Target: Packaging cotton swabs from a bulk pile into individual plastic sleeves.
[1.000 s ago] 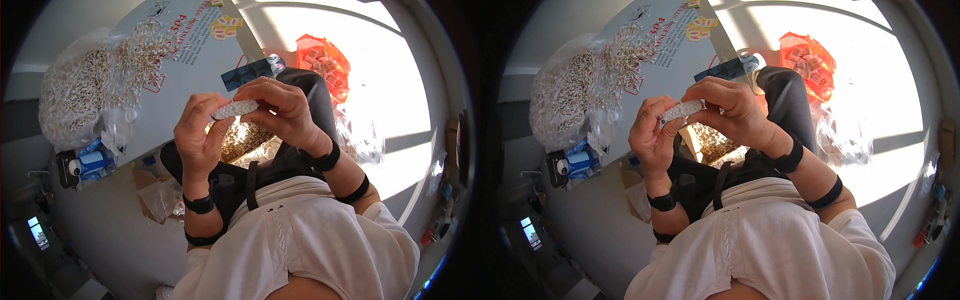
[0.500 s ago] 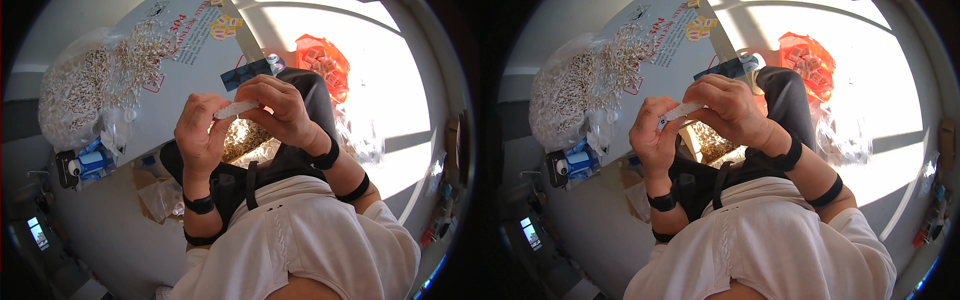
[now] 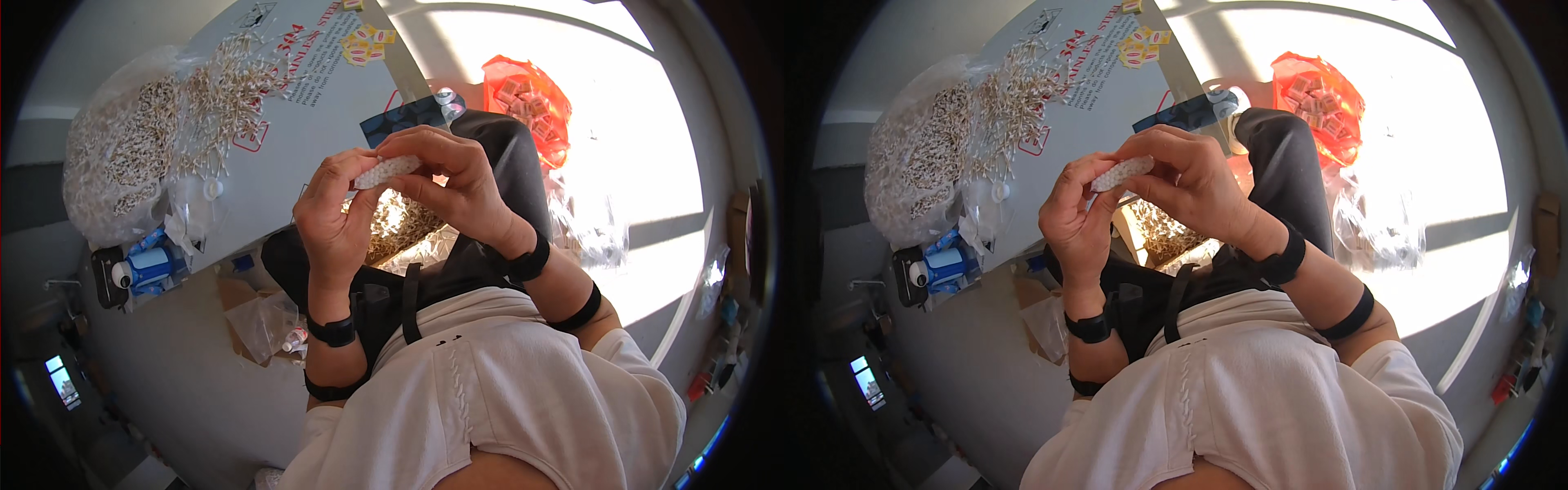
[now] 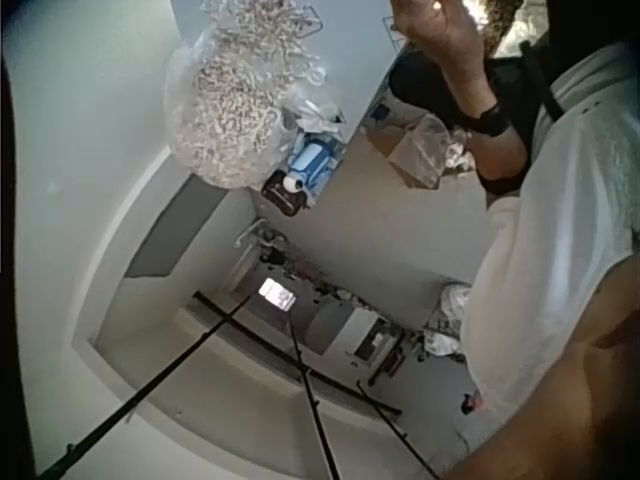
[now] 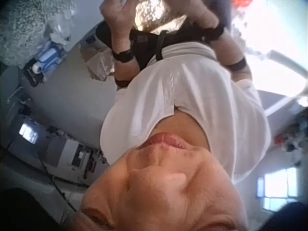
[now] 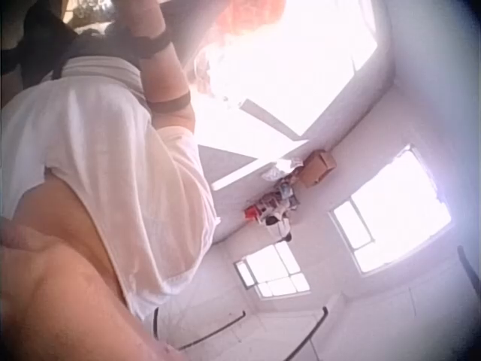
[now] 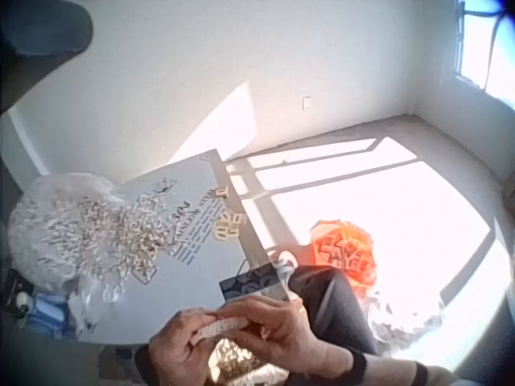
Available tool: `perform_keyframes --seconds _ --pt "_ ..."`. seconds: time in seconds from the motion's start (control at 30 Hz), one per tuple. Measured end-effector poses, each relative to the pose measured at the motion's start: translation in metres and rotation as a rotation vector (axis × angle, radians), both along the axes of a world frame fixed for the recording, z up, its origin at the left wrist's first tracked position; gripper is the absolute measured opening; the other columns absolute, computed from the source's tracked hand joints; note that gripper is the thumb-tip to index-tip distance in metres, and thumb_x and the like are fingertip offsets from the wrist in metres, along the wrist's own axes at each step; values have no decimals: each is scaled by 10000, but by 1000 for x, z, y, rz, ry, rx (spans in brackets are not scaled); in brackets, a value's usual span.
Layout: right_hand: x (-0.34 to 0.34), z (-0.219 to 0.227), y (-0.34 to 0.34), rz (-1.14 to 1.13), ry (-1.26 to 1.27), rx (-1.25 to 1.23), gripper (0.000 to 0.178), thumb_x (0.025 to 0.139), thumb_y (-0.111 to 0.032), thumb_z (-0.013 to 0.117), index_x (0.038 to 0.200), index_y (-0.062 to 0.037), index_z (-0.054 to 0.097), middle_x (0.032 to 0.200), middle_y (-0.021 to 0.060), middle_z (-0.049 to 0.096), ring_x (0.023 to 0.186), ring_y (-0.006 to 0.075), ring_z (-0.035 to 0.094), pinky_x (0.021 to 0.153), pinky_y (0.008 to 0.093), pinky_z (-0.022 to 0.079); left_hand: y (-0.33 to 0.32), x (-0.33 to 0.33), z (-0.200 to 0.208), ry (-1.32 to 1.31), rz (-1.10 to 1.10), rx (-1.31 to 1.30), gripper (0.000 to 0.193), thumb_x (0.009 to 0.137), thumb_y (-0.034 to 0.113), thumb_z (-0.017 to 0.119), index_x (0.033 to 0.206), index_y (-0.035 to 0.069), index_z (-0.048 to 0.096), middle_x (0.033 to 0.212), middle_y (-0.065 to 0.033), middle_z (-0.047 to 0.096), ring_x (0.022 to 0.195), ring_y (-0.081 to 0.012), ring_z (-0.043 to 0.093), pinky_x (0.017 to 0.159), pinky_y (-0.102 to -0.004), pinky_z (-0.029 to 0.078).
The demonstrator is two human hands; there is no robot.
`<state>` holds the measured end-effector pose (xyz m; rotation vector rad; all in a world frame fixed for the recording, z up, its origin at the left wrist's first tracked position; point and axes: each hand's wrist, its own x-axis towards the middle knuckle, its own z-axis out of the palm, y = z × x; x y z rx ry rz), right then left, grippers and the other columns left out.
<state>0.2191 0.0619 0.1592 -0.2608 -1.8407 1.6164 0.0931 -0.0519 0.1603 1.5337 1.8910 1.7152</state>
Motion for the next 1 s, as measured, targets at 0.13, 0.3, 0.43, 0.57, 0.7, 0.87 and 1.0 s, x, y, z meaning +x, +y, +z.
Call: perform_keyframes --seconds 0.13,0.3,0.43,0.57,0.7,0.87,1.0 --pt "-3 0 -6 2 33 -313 197 830 21 639 1026 34 631 920 42 630 790 68 602 679 210 502 1 2 -2 -28 2 11 256 757 -60 708 991 3 628 986 -129 669 900 -212 653 755 -289 528" --pt "-7 -3 -7 -22 -11 -437 172 813 33 619 983 49 634 881 49 652 775 68 615 660 200 495 5 4 -11 -152 -19 45 233 781 -56 704 997 -9 630 1010 -116 660 928 -182 645 802 -284 536" --pt "-15 -34 2 -58 -95 -455 168 785 35 623 950 49 650 821 57 667 727 69 617 625 200 486 13 -4 -45 -427 -68 21 229 790 -77 693 1006 -28 635 1041 -99 644 938 -147 632 816 -274 542" --pt "-23 -67 7 -133 -213 -475 160 766 19 643 919 59 672 805 82 672 707 95 630 622 221 497 21 -8 -80 -555 -49 -64 195 797 -74 673 988 -49 642 1008 -99 653 890 -141 637 794 -267 549" --pt "-19 -102 12 -114 -286 -534 168 799 -10 666 961 32 683 832 56 686 732 90 645 668 198 512 27 -6 -104 -706 -18 -134 119 829 -9 640 928 -72 653 918 -99 672 803 -134 643 748 -256 554" --pt "-20 -120 16 -98 -340 -588 149 811 -40 676 940 34 687 810 53 678 713 87 636 637 198 504 29 -10 -117 -739 -21 -222 97 812 -31 628 895 -73 659 856 -97 675 764 -135 648 715 -257 559" --pt "-24 -117 17 -105 -401 -513 130 816 -59 685 905 36 689 799 52 675 700 83 633 624 196 503 30 -14 -123 -778 -5 -239 87 804 -31 633 875 -74 658 841 -100 675 752 -133 651 701 -252 559"
